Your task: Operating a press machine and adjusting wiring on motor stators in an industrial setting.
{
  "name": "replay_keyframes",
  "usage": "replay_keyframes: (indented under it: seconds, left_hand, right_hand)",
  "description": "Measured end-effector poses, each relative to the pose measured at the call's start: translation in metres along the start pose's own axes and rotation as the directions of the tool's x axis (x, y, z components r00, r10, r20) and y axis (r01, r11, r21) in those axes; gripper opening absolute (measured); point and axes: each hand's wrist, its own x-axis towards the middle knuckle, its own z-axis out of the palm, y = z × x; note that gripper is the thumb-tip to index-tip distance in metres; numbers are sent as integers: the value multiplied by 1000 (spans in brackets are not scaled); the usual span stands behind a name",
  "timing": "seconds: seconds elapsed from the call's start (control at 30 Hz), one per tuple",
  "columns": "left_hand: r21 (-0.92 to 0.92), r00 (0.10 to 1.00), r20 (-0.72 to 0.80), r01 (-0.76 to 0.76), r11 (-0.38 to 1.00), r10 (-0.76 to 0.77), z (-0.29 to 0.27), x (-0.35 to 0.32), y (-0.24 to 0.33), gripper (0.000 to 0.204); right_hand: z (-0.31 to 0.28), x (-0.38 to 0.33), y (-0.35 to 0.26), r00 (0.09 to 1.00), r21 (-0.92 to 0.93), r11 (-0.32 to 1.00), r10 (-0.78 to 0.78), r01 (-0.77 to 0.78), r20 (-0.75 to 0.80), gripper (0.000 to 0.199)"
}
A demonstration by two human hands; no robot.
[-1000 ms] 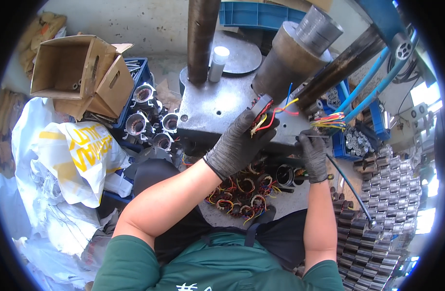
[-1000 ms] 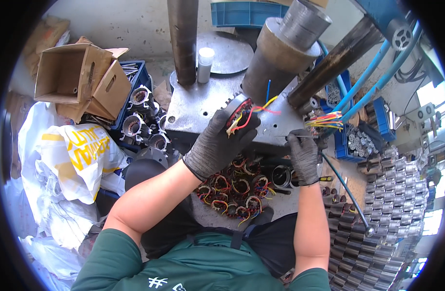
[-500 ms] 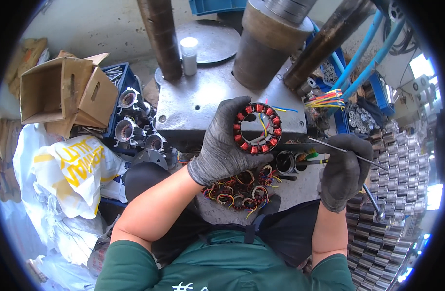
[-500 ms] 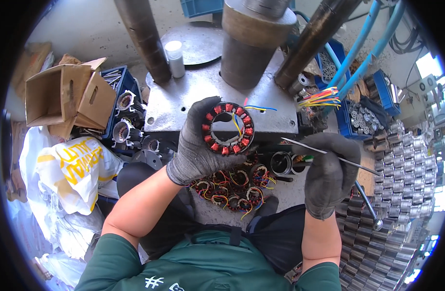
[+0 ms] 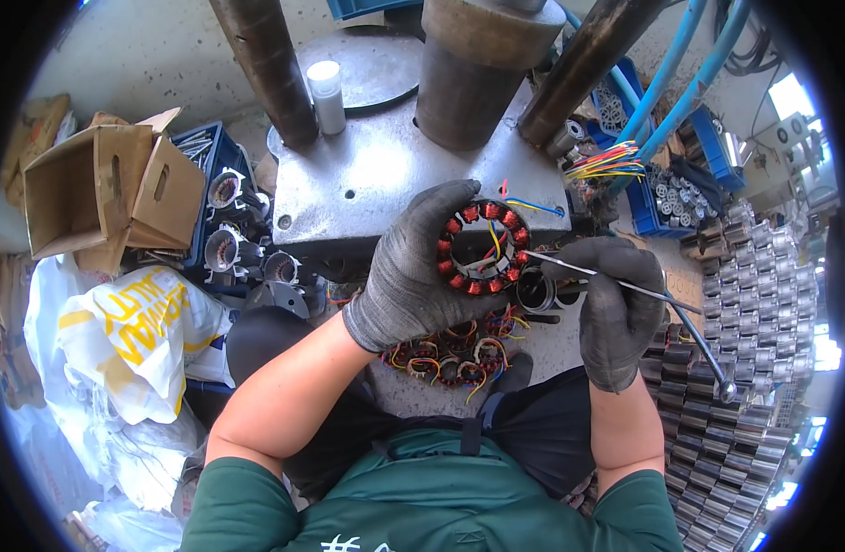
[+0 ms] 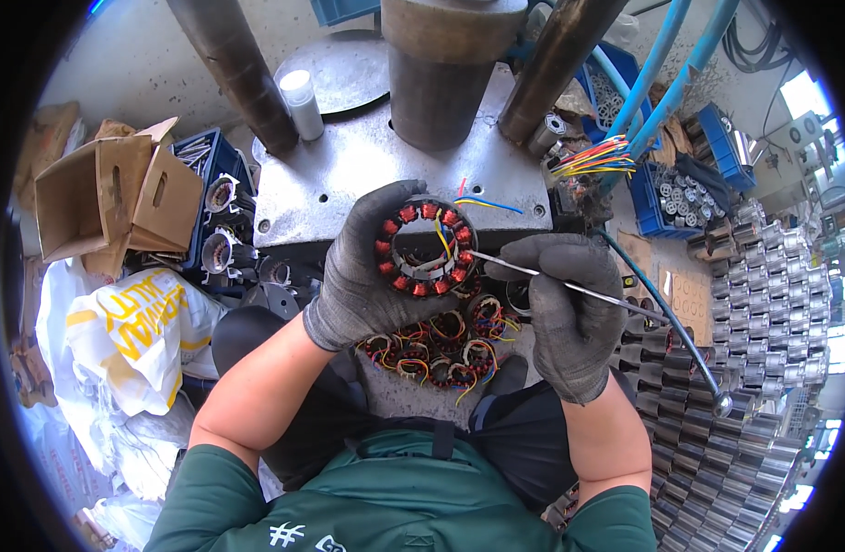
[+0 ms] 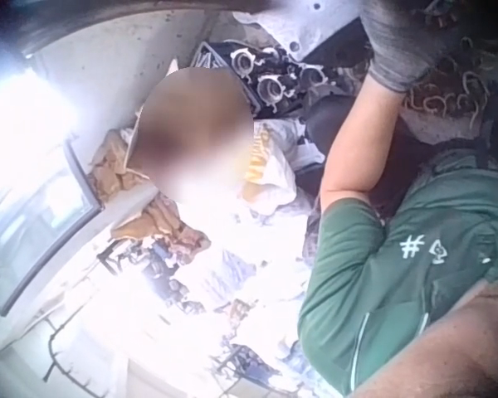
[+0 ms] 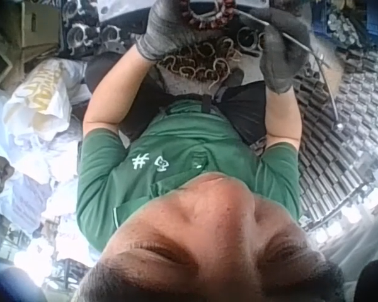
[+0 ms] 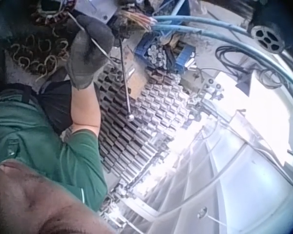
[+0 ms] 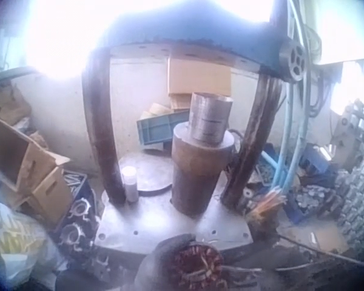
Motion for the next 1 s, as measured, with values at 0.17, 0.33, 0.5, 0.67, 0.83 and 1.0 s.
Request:
replay_keyframes:
  seconds: [0.17, 0.33, 0.5, 0.67, 0.83, 1.0]
  left_hand:
    - [24, 1000, 0, -12, 1000, 12, -1, 1, 4, 110]
    - [19, 1000, 2, -17, 1000, 17, -7, 5, 14, 110]
    - [7, 1000, -27, 11, 1000, -11, -6, 2, 12, 109]
    - [184, 992, -45, -108, 977, 118, -8, 4, 10, 105]
    - [264, 983, -17, -170, 949, 181, -5, 5, 9, 102]
    - [250, 989, -19, -137, 959, 146, -2, 5, 2, 102]
  right_hand:
    - [5, -1, 6, 1000, -23, 1000, -7, 7, 18, 20]
    - [8, 2, 3, 997, -19, 997, 78, -78, -18, 17]
    - [11, 7, -4, 960, 19, 962, 272, -271, -63, 14]
    - [21, -2, 13, 998, -344, 937, -54, 62, 34, 18]
    - [28, 6, 9, 972, -618, 756, -101, 214, 212, 18]
    - [19, 2, 11, 976, -554, 809, -108, 196, 188, 16]
